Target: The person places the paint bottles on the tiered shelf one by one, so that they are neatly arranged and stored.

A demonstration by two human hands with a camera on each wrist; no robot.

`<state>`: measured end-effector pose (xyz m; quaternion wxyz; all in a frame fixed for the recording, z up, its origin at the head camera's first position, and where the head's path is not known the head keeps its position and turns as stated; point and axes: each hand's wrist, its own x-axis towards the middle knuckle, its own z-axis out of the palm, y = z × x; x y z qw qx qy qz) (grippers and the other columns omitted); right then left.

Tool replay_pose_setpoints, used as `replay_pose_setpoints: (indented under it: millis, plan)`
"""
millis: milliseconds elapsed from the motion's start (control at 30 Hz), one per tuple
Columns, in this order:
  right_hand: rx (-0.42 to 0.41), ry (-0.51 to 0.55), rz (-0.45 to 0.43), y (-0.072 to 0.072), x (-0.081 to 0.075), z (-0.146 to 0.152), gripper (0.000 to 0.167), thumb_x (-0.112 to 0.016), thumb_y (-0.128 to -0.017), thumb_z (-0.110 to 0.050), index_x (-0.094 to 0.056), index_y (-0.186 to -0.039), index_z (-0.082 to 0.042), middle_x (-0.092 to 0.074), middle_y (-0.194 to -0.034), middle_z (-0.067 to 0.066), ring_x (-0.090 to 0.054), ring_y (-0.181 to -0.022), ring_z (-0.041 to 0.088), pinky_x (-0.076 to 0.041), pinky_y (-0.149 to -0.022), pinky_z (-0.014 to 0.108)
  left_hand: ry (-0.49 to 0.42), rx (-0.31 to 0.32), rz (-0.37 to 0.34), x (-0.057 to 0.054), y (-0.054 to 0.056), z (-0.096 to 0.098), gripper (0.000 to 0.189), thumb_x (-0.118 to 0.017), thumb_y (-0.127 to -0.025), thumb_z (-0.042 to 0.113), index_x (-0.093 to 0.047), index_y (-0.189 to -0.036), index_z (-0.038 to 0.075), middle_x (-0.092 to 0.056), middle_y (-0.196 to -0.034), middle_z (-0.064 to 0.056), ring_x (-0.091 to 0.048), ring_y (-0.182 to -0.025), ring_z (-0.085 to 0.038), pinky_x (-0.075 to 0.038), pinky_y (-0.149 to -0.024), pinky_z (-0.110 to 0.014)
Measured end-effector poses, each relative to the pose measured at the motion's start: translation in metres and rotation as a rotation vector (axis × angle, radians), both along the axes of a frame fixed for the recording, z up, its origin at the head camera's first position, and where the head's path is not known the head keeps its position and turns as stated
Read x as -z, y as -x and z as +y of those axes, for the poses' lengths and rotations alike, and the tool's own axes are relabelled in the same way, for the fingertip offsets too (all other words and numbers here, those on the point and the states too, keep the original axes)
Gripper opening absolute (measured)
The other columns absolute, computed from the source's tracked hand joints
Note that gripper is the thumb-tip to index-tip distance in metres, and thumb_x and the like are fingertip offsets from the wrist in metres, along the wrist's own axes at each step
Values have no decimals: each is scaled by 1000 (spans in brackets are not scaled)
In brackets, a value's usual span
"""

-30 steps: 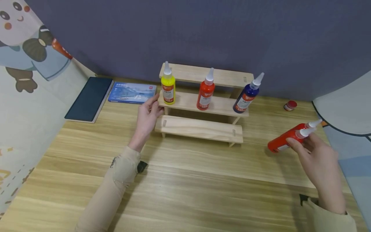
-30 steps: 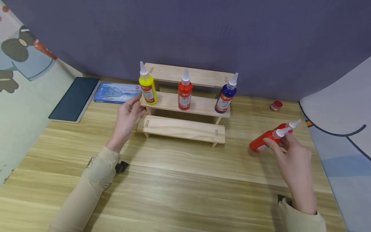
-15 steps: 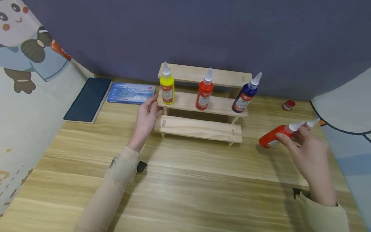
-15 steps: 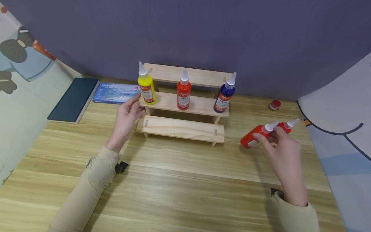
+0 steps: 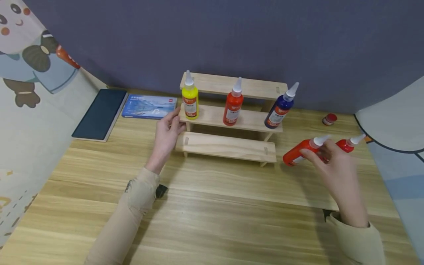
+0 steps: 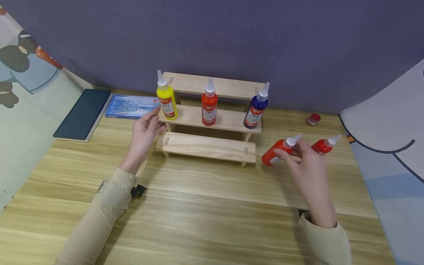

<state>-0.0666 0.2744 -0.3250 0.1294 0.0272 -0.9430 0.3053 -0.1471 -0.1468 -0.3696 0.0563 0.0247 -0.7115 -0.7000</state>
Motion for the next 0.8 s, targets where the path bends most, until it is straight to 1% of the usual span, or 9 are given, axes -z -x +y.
replay_pose_setpoints:
  millis: [33,100,133,200,233,267,333,433,800]
  plan:
    - [-5,4,2,1,0,-1,37,-83,-97,-17,-65,-116,10,-73,-107,35,-72,-96,52,-36,-73,-5,2,-1,-2,0,0,0,45,-38,-117,7,-41,-160,-5,-50,-156,-29,-62,-131,-41,-58,-109,-30]
    - [-12,10,-6,3,1,-5,39,-83,-98,-18,-65,-118,9,-73,-109,34,-72,-98,52,-57,-78,6,4,-3,-7,0,0,0,45,-38,-117,7,-41,-161,-4,-50,-156,-29,-62,-131,-41,-58,-109,-30]
    - [-15,10,-13,4,1,-6,40,-83,-98,-19,-65,-120,9,-73,-110,34,-72,-100,53,-64,-81,18,5,-4,-9,-1,0,0,45,-38,-117,7,-41,-161,-5,-50,-156,-29,-62,-131,-41,-58,-109,-31]
    - [-18,4,-22,5,1,-9,42,-83,-98,-21,-66,-122,9,-73,-112,34,-72,-101,54,-67,-85,43,6,-6,-13,-1,0,0,45,-38,-117,7,-41,-161,-5,-50,-157,-29,-62,-131,-41,-58,-109,-31]
    - [-18,0,-22,6,1,-10,43,-83,-98,-22,-66,-122,9,-73,-113,34,-72,-102,54,-66,-85,44,7,-6,-14,-1,0,1,45,-38,-117,7,-41,-161,-5,-49,-157,-29,-62,-131,-41,-58,-109,-31]
    - [-18,-2,-18,6,1,-11,43,-84,-97,-21,-67,-122,9,-73,-112,34,-72,-101,54,-66,-83,44,7,-4,-16,-1,0,1,45,-38,-117,7,-41,-161,-5,-49,-157,-29,-62,-132,-41,-58,-109,-31]
    - [-22,8,-15,7,1,-13,42,-85,-97,-20,-67,-121,9,-73,-113,33,-72,-101,54,-66,-78,24,6,-2,-16,-2,0,1,45,-38,-117,7,-40,-161,-5,-48,-158,-29,-62,-132,-41,-58,-109,-31]
    - [-25,30,1,8,1,-16,41,-86,-95,-18,-67,-119,8,-73,-112,32,-73,-101,53,-48,-71,-5,5,0,-16,-2,0,1,45,-38,-117,7,-40,-161,-5,-47,-158,-29,-62,-132,-41,-58,-109,-31]
    - [-28,44,41,11,0,-32,39,-88,-93,-17,-68,-116,8,-75,-110,31,-74,-100,52,-40,-67,-10,-7,-4,-16,-2,1,1,45,-38,-117,5,-40,-160,-7,-46,-159,-29,-62,-131,-42,-58,-109,-31]
